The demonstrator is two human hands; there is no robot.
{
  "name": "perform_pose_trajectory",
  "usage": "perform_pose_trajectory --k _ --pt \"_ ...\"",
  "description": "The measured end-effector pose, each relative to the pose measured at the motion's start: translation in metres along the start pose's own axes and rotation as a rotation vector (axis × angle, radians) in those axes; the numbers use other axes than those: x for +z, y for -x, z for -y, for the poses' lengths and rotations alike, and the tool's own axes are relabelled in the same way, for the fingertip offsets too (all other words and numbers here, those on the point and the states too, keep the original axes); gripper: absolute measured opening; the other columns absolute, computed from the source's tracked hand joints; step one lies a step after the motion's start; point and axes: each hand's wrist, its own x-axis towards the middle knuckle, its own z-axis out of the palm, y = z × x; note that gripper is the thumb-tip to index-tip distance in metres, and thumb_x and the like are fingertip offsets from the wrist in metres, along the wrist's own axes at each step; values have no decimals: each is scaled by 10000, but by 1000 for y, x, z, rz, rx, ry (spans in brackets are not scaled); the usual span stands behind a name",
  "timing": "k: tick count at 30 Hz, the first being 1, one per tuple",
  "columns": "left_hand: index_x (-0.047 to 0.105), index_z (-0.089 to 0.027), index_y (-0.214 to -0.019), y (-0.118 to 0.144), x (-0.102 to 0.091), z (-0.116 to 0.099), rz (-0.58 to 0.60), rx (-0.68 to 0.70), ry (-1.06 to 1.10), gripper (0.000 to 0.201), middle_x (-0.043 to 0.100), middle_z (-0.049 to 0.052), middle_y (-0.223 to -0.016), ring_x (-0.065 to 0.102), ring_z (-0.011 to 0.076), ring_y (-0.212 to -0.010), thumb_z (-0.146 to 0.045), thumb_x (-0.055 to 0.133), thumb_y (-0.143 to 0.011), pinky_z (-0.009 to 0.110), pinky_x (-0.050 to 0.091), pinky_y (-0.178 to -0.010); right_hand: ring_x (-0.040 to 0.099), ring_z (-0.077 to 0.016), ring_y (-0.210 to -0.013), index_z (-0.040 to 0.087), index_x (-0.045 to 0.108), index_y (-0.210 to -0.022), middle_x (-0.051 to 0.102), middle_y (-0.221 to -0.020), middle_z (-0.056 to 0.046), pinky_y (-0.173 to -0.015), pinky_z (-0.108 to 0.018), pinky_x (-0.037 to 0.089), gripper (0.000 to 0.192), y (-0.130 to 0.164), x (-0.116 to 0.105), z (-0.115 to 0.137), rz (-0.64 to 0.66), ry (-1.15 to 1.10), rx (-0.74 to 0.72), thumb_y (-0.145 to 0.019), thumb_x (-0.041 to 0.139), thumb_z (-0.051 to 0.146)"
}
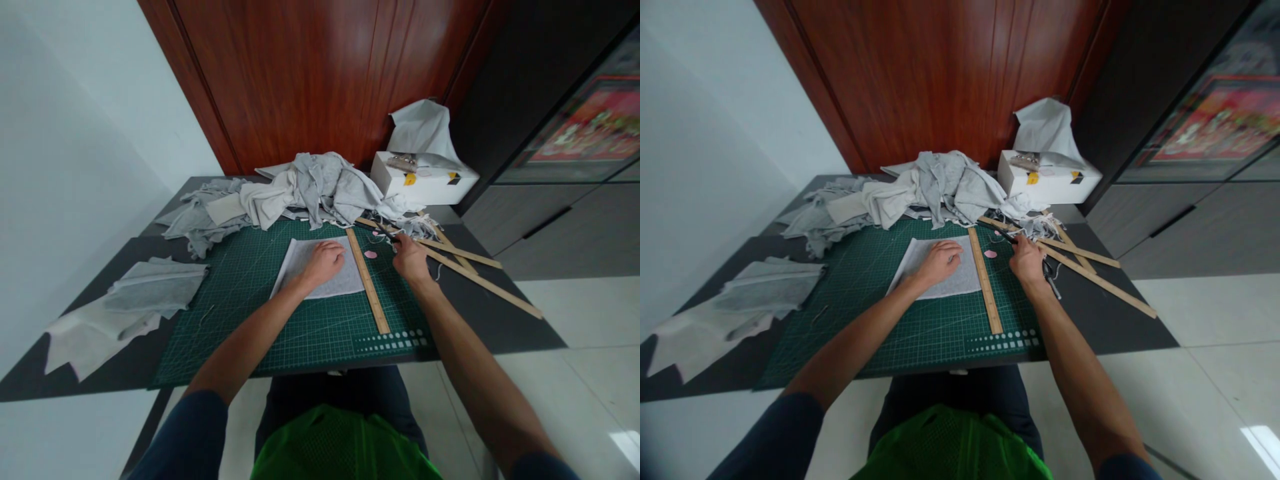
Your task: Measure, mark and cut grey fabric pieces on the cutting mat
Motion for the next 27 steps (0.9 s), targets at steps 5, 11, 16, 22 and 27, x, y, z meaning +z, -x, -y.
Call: perform_pose_trajectory --k 5,11,16,22,27 --pt "816 -200 -1054 -11 -2 -11 -59 -86 249 264 812 94 -1153 741 247 -1098 -177 570 -961 401 546 -1047 710 -329 -1058 120 701 -1189 771 -1112 -201 -959 -443 539 349 -9 -2 22 -89 -246 -206 -959 443 171" --pt "778 -157 -915 -29 2 -29 -173 -228 580 316 795 54 -954 718 231 -967 -353 554 -1020 334 536 -918 736 -311 -1013 169 741 -1093 790 -1064 -157 -946 -441 565 238 -6 -3 67 36 -443 -263 -927 575 204" --pt "741 -155 -851 -33 10 -46 -293 -500 941 322 744 37 -834 666 156 -754 -448 679 -970 257 508 -712 712 -218 -726 195 755 -968 783 -892 -87 -744 -364 589 185 8 -4 97 288 -797 -85 -956 607 306" --pt "666 -161 -852 -33 7 -66 -355 -776 1362 317 769 66 -813 664 130 -587 -424 619 -1022 198 431 -488 628 -158 -562 205 716 -789 716 -684 -13 -599 -288 552 163 22 1 114 517 -1286 308 -835 756 356" --pt "583 -169 -800 -45 1 -64 -416 -929 1590 351 749 81 -766 757 175 -746 -334 476 -1091 238 559 -634 698 -174 -717 185 757 -813 786 -791 -40 -719 -278 566 94 30 2 112 517 -1464 414 -727 753 220"
